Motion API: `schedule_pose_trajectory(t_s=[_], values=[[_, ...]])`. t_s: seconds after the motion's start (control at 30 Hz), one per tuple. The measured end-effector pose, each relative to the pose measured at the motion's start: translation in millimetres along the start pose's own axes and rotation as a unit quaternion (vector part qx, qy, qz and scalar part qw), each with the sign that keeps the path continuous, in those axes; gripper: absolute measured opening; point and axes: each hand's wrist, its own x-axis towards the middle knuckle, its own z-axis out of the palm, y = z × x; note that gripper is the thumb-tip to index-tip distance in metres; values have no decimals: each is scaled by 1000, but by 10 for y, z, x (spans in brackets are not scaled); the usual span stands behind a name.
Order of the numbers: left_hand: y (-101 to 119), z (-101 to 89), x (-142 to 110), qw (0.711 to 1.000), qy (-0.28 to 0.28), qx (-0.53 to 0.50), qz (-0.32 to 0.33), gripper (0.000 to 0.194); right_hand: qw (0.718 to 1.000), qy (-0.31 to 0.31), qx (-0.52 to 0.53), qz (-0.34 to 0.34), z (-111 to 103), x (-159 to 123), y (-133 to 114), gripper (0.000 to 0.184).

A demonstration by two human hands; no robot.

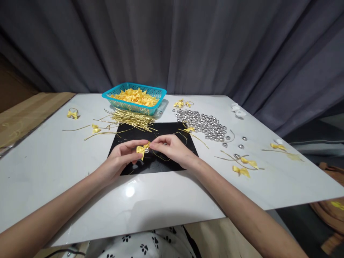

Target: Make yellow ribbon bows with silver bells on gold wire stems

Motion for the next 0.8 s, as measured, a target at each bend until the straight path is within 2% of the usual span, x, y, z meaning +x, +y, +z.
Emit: schedule_pose_trajectory(t_s=[0.6, 0.8], values=[[-24, -30, 18, 1000, 6, 10, 8, 33, 998, -60, -4, 26, 38, -8, 39, 38], [-20, -3, 19, 1000, 0, 7, 7, 33, 1000, -20, 12, 21, 40, 30, 134, 34]])
